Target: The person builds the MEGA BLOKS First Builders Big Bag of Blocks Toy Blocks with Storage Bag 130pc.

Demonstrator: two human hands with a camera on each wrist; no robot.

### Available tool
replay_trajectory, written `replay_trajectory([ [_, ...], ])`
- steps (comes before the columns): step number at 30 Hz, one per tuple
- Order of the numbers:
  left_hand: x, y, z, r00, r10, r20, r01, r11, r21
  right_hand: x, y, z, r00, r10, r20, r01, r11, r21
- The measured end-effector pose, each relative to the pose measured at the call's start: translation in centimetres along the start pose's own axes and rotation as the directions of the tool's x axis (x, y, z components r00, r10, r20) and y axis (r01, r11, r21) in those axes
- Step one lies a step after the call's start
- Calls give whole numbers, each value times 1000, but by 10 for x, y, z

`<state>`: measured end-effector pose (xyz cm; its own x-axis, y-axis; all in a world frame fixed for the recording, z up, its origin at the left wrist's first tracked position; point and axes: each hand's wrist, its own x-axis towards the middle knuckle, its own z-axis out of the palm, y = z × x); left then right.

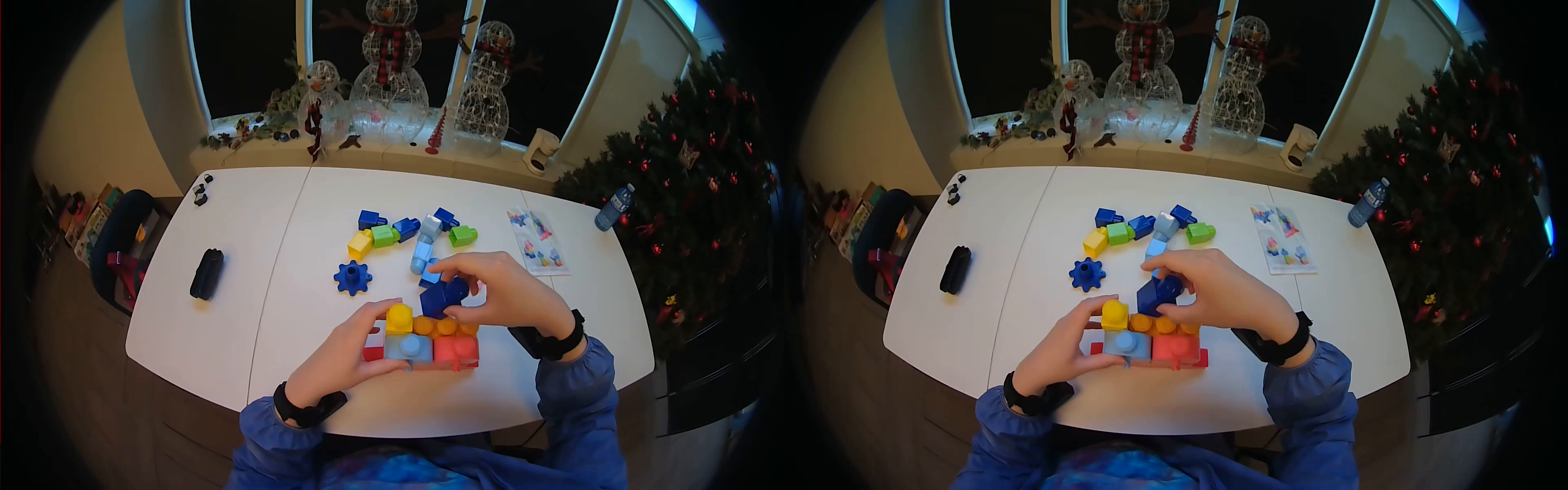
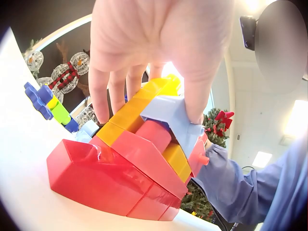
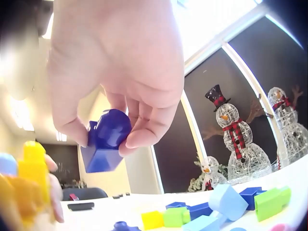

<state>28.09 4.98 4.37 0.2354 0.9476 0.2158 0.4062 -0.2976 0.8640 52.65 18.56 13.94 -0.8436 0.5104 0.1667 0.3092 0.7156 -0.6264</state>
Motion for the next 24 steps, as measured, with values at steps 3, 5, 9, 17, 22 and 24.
replay_trajectory([
  [3,-1,1,0,1000,-2,-2,2,1000,-2,-3,-10,12,998,1,57,-2,1000,32],
  [5,-1,0,0,1000,10,-6,-10,1000,-2,0,-18,14,995,-22,102,20,1000,22],
  [9,-3,-2,0,1000,22,-9,-22,1000,-7,1,-9,24,997,-59,54,57,998,25],
  [17,-1,-3,1,1000,19,-11,-19,1000,-10,1,-3,25,995,-37,89,28,995,100],
  [22,-1,-2,0,1000,11,-9,-11,1000,-13,49,64,17,997,-9,-75,-1,990,-142],
  [24,-1,2,-1,1000,-19,6,19,1000,-16,74,99,24,983,-139,-117,80,910,-407],
])
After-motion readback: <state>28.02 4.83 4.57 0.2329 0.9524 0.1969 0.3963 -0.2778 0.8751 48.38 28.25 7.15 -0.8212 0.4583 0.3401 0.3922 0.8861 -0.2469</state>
